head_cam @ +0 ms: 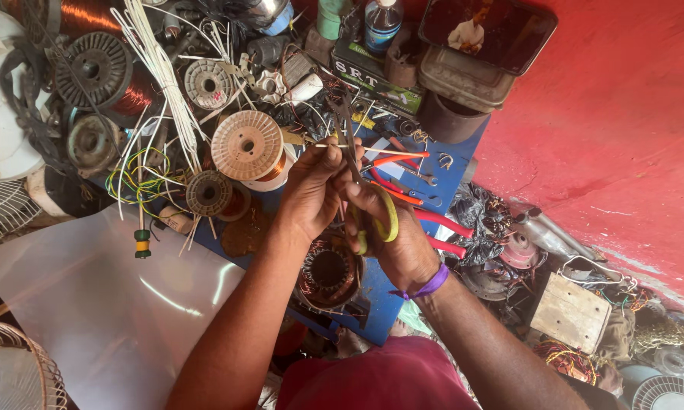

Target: The person is repairing an electrical component, likely a motor stator, by stripping, bending, and inserting copper wires into slots. They use pliers and scissors to manipulate the wires and secure them in place.

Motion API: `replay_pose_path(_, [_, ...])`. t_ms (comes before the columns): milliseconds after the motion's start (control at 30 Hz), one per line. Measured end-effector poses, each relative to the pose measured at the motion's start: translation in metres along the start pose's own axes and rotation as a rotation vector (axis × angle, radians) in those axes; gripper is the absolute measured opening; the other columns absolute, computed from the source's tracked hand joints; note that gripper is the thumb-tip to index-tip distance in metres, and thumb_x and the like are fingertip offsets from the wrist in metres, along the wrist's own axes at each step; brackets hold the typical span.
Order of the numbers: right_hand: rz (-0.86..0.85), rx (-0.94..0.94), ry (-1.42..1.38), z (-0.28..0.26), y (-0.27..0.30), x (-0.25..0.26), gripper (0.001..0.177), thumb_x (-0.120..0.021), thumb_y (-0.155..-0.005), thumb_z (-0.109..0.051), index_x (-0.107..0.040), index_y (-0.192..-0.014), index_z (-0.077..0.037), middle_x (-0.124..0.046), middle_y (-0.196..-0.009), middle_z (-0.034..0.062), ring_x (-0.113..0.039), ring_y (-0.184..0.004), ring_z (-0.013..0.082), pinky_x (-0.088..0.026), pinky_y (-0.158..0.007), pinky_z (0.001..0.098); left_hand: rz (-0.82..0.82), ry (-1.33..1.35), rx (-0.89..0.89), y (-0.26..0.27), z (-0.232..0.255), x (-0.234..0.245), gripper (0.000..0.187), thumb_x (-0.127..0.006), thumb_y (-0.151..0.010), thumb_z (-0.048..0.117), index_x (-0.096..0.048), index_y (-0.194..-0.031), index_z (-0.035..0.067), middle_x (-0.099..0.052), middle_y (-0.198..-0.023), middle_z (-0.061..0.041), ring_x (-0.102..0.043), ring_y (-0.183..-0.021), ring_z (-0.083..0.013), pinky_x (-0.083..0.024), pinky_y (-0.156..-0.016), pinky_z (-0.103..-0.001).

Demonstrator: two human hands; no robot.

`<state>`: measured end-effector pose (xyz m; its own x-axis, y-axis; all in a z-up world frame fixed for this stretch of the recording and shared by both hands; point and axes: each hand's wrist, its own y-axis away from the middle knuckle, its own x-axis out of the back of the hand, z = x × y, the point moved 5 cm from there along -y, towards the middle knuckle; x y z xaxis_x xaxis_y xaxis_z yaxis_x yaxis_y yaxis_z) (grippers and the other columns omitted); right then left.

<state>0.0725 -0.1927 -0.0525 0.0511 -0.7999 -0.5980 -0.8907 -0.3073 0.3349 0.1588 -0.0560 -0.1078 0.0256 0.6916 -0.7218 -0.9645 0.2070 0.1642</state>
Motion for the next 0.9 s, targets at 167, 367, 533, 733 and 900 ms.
replay_pose_path(167, [-0.016, 0.069, -0.053, 0.011, -0.006, 0.016, 0.04, -0.072, -0.091, -0.032, -0.068, -0.116, 0.0, -0.056, -0.07, 0.0023, -0.049, -0.055, 0.0109, -0.037, -0.048, 0.0253, -0.029, 0.032, -0.01, -0.005, -0.003, 0.005, 0.024, -0.073, -0.096, 0.013, -0.066, -0.116, 0.0, -0.072, -0.119, -0.019, -0.073, -0.106, -0.0238, -0.063, -0.086, -0.028])
replay_pose_path(367, [-0.036, 0.161, -0.028, 0.016, -0.015, 0.026, 0.041, -0.074, -0.092, -0.025, -0.067, -0.116, 0.007, -0.059, -0.073, 0.0049, -0.052, -0.056, 0.0119, -0.042, -0.048, 0.0249, -0.066, 0.019, -0.043, -0.013, 0.0, 0.005, 0.021, -0.072, -0.096, 0.012, -0.067, -0.112, 0.0, -0.073, -0.117, -0.017, -0.073, -0.11, -0.0254, -0.061, -0.09, -0.03])
replay_pose_path(533, [0.087, 0.161, 0.357, 0.002, -0.022, 0.043, 0.05, -0.076, -0.082, -0.026, -0.067, -0.122, 0.002, -0.074, -0.088, 0.0046, -0.065, -0.065, 0.0103, -0.054, -0.052, 0.0268, 0.017, -0.032, -0.056, -0.039, -0.001, 0.019, 0.024, -0.071, -0.099, 0.015, -0.067, -0.115, -0.003, -0.072, -0.117, -0.017, -0.07, -0.11, -0.025, -0.063, -0.094, -0.034])
replay_pose_path(733, [0.236, 0.189, 0.848, -0.007, -0.016, 0.075, 0.053, -0.081, -0.085, -0.029, -0.068, -0.124, 0.004, -0.076, -0.077, 0.0126, -0.067, -0.064, 0.0121, -0.051, -0.054, 0.0273, 0.361, -0.64, -0.183, -0.022, 0.017, 0.025, 0.03, -0.072, -0.094, 0.016, -0.068, -0.115, -0.005, -0.072, -0.111, -0.023, -0.077, -0.096, -0.0283, -0.064, -0.073, -0.038])
replay_pose_path(900, [0.269, 0.261, 1.04, 0.008, -0.011, 0.107, 0.053, -0.08, -0.083, -0.033, -0.07, -0.122, 0.0, -0.081, -0.081, 0.0155, -0.071, -0.068, 0.0131, -0.055, -0.058, 0.0297, 0.319, -0.697, -0.219, 0.041, 0.041, 0.022, 0.029, -0.074, -0.091, 0.018, -0.069, -0.113, -0.001, -0.076, -0.102, -0.015, -0.079, -0.086, -0.0204, -0.066, -0.069, -0.029])
